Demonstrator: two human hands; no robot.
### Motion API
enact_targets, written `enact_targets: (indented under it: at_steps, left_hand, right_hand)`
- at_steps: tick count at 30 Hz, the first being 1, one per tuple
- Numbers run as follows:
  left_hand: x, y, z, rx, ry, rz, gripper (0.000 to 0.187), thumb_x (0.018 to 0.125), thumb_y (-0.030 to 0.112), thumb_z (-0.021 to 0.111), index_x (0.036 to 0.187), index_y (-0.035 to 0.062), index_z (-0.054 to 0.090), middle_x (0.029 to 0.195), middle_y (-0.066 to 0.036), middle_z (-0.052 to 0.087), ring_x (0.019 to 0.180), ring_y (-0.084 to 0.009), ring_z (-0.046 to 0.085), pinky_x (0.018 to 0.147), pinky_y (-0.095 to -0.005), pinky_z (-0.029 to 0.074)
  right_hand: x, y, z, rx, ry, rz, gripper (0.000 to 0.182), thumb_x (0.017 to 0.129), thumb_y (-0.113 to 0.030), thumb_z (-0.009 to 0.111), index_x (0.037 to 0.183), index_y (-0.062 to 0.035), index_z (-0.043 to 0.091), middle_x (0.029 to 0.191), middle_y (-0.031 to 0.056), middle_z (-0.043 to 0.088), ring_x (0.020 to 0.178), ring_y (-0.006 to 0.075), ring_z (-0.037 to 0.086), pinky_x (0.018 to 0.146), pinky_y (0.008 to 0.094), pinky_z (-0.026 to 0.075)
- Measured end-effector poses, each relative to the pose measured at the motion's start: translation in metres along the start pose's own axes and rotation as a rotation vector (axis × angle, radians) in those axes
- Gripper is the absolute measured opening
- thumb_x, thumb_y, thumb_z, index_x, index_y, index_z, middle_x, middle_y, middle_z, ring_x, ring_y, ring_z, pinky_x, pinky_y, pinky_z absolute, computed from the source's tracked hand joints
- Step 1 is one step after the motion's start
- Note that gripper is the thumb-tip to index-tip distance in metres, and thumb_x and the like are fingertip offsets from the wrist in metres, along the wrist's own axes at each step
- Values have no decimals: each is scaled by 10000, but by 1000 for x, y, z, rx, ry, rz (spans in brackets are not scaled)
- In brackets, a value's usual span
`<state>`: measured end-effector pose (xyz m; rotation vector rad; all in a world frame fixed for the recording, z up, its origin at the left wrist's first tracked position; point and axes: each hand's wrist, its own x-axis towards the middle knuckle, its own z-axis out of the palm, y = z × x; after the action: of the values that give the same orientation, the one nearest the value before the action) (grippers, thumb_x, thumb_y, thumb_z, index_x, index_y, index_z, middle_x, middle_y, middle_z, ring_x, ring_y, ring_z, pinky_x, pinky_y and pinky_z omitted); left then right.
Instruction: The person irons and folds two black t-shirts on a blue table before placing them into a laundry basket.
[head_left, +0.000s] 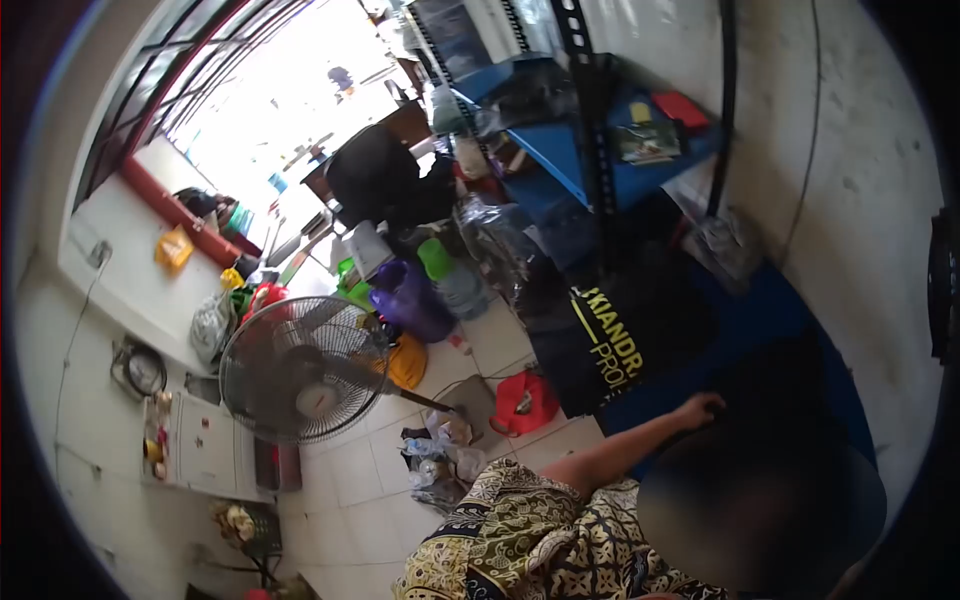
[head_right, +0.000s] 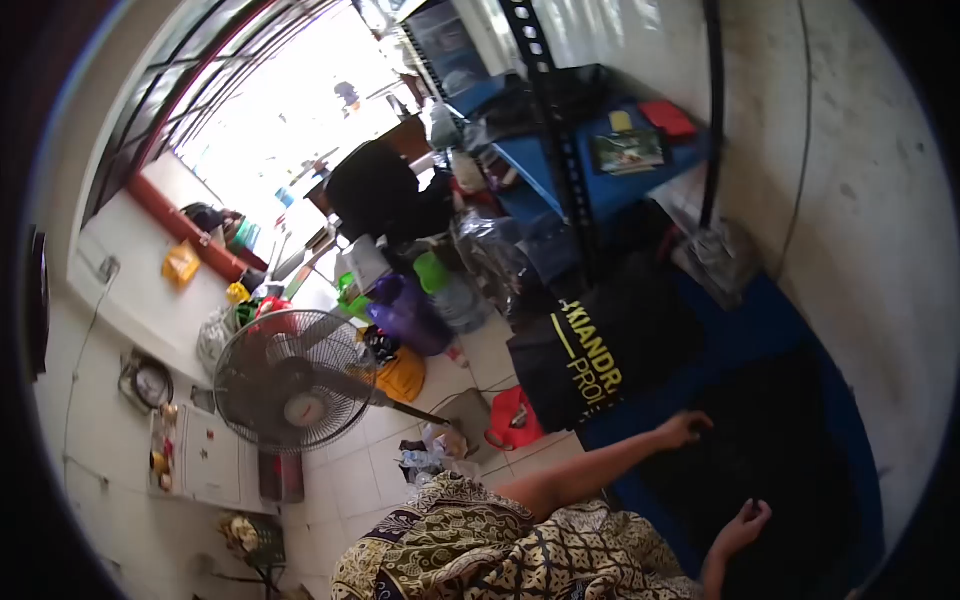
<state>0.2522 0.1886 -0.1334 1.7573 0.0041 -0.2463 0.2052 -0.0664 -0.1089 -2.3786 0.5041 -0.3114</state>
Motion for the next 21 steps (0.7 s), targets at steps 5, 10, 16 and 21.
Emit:
enact_targets:
  at_steps: [5,10,16,21]
  left_hand:
    - [-6,-16,4,124,25,70,527,676,-9,648,1174,73,497,1180,-117,481,1141,-275,421,980,-351,345]
    - [-1,-21,3,94,-15,21,608,676,8,653,1241,82,443,1258,-131,422,1192,-290,384,1009,-360,319]
    - [-14,-12,4,38,185,24,599,710,15,600,1270,60,392,1282,-180,412,1196,-287,395,998,-357,331]
    - [-39,-12,0,26,353,-179,275,829,135,496,1075,11,488,825,-164,581,793,-295,586,711,-380,465]
  right_hand:
    - [-5,-53,33,93,-534,-583,171,882,-60,451,1030,-8,517,1004,147,536,942,275,538,787,344,440]
    - [-19,-84,35,31,-697,-869,323,810,-189,576,1052,8,493,1001,182,515,941,321,519,802,389,428]
    - [-50,-76,65,-173,-637,-863,425,677,-145,658,1034,21,497,1032,214,525,972,380,504,822,425,418]
    - [-27,-25,96,71,-629,-853,476,695,-10,540,1164,32,464,1073,251,528,1001,382,516,856,403,429]
